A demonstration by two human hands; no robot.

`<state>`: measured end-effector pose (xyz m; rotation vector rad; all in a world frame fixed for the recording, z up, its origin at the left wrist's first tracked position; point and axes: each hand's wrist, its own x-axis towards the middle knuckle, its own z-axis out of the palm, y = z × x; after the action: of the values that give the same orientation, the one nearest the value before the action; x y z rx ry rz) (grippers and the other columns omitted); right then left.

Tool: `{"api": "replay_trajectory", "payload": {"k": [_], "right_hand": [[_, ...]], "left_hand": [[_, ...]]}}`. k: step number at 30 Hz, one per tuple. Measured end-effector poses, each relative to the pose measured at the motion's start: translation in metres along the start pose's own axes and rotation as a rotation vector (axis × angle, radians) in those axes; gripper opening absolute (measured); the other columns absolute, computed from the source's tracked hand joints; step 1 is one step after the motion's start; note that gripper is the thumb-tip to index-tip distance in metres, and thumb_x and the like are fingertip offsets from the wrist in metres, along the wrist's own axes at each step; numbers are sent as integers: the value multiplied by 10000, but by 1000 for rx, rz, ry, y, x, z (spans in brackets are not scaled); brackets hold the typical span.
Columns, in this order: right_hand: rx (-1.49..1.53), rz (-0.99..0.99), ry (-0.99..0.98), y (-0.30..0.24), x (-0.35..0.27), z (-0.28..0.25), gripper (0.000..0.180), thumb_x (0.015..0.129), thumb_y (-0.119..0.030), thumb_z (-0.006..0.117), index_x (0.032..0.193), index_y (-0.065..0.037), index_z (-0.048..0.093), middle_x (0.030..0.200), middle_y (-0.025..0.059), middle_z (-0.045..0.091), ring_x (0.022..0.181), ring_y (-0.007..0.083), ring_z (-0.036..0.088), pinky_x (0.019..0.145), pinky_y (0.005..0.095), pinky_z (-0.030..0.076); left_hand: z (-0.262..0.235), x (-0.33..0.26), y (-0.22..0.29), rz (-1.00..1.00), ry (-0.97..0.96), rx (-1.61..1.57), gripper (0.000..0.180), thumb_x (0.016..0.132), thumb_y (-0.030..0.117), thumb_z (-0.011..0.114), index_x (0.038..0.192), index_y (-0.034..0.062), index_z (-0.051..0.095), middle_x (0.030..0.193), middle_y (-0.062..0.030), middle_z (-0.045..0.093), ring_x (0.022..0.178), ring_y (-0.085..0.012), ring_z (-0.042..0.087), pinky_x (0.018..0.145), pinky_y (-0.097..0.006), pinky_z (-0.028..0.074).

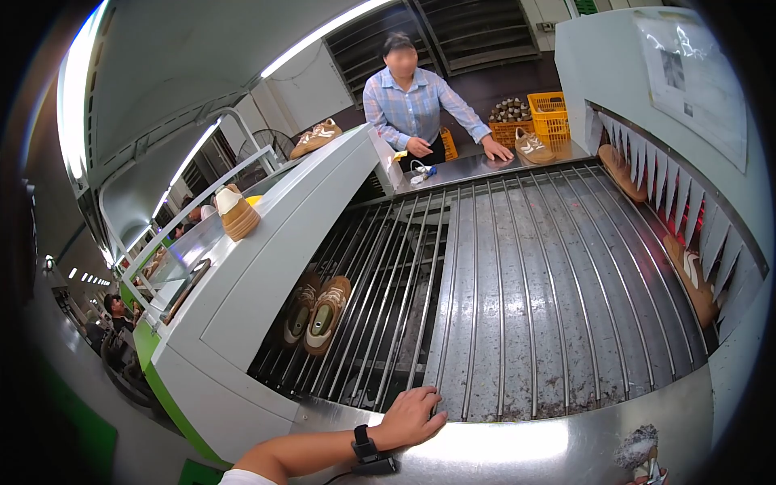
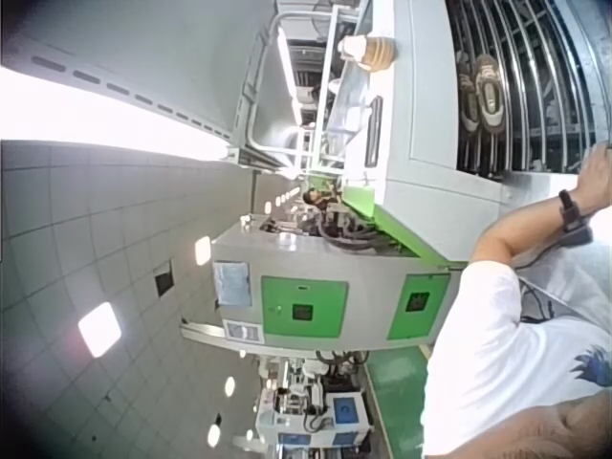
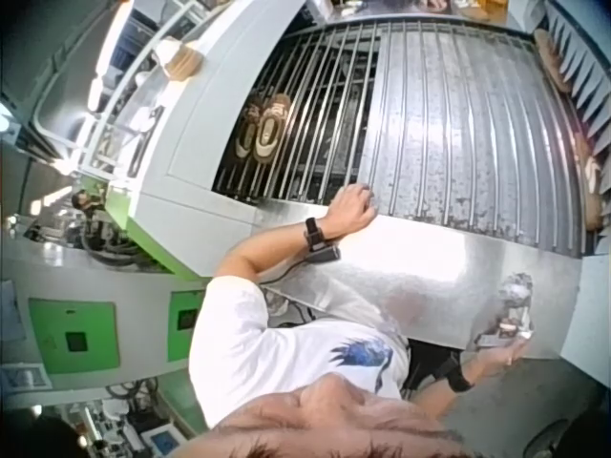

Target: Using an airbrush sprayer to apply a finish or coating to shoes on a manufacturing line.

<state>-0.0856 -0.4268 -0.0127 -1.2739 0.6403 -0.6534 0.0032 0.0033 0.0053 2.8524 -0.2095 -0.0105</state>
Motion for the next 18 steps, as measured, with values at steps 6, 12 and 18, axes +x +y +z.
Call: {"api": "replay_trajectory", "payload": {"k": [6,12,18], "right_hand": [[-3,-6,-3,8,3,-5,443,963,-357,381,1072,28,574,791,104,610,672,218,603,608,330,521],[-27,-14,-14,4,1,-4,455,965,-370,373,1048,27,578,795,110,620,653,222,607,589,334,521],[-48,-14,-42,9,4,-8,470,965,-396,368,1048,21,569,771,98,605,645,226,604,583,337,528]], "left_hand": [[0,0,0,-5,-13,-2,473,889,378,509,1129,-24,580,1231,-195,529,1151,-330,488,981,-417,358],[-3,0,2,-7,-34,-2,482,892,378,504,1134,-32,575,1227,-193,531,1156,-328,486,984,-416,355],[-2,0,1,-4,-21,-2,510,891,388,501,1173,-34,553,1222,-197,535,1151,-330,491,983,-416,355]]}}
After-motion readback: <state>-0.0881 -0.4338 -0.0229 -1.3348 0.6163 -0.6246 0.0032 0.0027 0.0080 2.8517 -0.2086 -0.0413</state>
